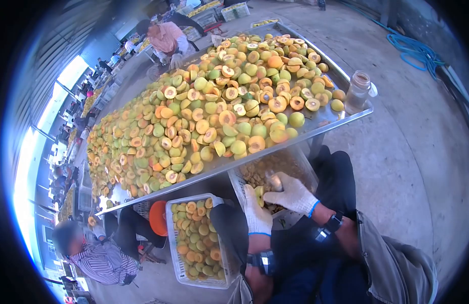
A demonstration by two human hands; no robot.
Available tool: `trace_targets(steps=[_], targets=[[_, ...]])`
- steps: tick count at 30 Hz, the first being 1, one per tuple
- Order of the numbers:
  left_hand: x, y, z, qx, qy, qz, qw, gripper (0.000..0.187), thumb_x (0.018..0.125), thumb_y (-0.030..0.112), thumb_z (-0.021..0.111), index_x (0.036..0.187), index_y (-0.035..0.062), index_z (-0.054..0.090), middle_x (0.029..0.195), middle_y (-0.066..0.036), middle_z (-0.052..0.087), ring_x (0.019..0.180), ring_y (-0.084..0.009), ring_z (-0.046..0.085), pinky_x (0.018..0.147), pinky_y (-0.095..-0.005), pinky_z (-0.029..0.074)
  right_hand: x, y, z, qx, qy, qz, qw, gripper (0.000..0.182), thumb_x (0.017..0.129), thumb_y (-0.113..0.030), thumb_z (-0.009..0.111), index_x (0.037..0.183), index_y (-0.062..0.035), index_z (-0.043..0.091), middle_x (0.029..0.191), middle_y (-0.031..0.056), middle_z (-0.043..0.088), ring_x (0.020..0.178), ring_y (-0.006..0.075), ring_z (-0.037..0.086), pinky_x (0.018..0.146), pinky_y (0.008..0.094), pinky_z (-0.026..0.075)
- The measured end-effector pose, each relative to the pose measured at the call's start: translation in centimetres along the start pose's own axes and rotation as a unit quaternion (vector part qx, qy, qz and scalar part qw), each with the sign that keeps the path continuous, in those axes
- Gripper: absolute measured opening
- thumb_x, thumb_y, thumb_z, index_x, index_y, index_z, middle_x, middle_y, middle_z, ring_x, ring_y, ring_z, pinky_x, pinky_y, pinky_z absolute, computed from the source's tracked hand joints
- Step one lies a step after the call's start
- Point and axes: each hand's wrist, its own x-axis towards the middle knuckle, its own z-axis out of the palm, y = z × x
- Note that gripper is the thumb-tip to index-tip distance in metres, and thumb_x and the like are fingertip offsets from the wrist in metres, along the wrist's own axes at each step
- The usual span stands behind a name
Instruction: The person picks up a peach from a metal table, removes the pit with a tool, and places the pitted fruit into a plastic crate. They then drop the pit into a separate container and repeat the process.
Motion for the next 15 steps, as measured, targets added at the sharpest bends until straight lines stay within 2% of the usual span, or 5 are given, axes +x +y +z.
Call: trace_targets(steps=[3,6,8,10,15], targets=[[-0.4,-0.9,1.7,-0.029,0.041,0.047,0.998,0.052,0.107,0.057,0.051,0.114,0.0074,0.064,0.092,-0.005,0.064,0.082,-0.0161,0.060,0.067,-0.0316,0.048,0.4,0.6,1.5,0.000,-0.041,0.023,0.999,0.062,0.082,-0.037,0.080,0.129,-0.0016,0.062,0.110,0.0194,0.074,0.099,0.0304,0.073,0.089,0.0386,0.056],[1.2,-2.4,-1.1,0.005,0.049,0.077,0.996,0.055,0.107,0.058,0.050,0.118,0.0062,0.064,0.099,-0.006,0.067,0.082,-0.0158,0.061,0.067,-0.0285,0.048,1.2,2.2,1.7,0.128,-0.106,0.046,0.985,0.050,0.082,-0.024,0.079,0.125,-0.0026,0.064,0.105,0.0128,0.074,0.097,0.0219,0.072,0.087,0.0353,0.056],[1.3,-2.0,-1.8,-0.021,0.077,-0.005,0.997,0.059,0.106,0.060,0.050,0.122,0.0049,0.064,0.106,-0.008,0.069,0.082,-0.0151,0.060,0.067,-0.0263,0.048,1.2,2.5,1.7,0.158,-0.133,0.067,0.976,0.046,0.083,-0.018,0.077,0.124,-0.0031,0.065,0.103,0.0106,0.074,0.095,0.0186,0.072,0.086,0.0341,0.057],[0.9,-1.4,-1.6,0.013,0.049,0.003,0.999,0.061,0.105,0.063,0.050,0.120,0.0052,0.064,0.104,-0.007,0.068,0.080,-0.0143,0.059,0.067,-0.0271,0.047,1.3,3.4,1.9,0.166,-0.104,0.016,0.980,0.043,0.089,-0.001,0.070,0.131,-0.0045,0.063,0.100,0.0038,0.072,0.081,0.0084,0.067,0.072,0.0255,0.058],[0.2,0.2,-0.7,-0.024,-0.051,-0.002,0.998,0.062,0.103,0.065,0.049,0.118,0.0069,0.063,0.098,-0.004,0.064,0.077,-0.0141,0.057,0.066,-0.0309,0.045,1.2,2.3,0.7,0.224,-0.119,0.077,0.964,0.045,0.083,-0.008,0.070,0.128,-0.0043,0.065,0.101,0.0074,0.073,0.092,0.0161,0.070,0.084,0.0323,0.056]])
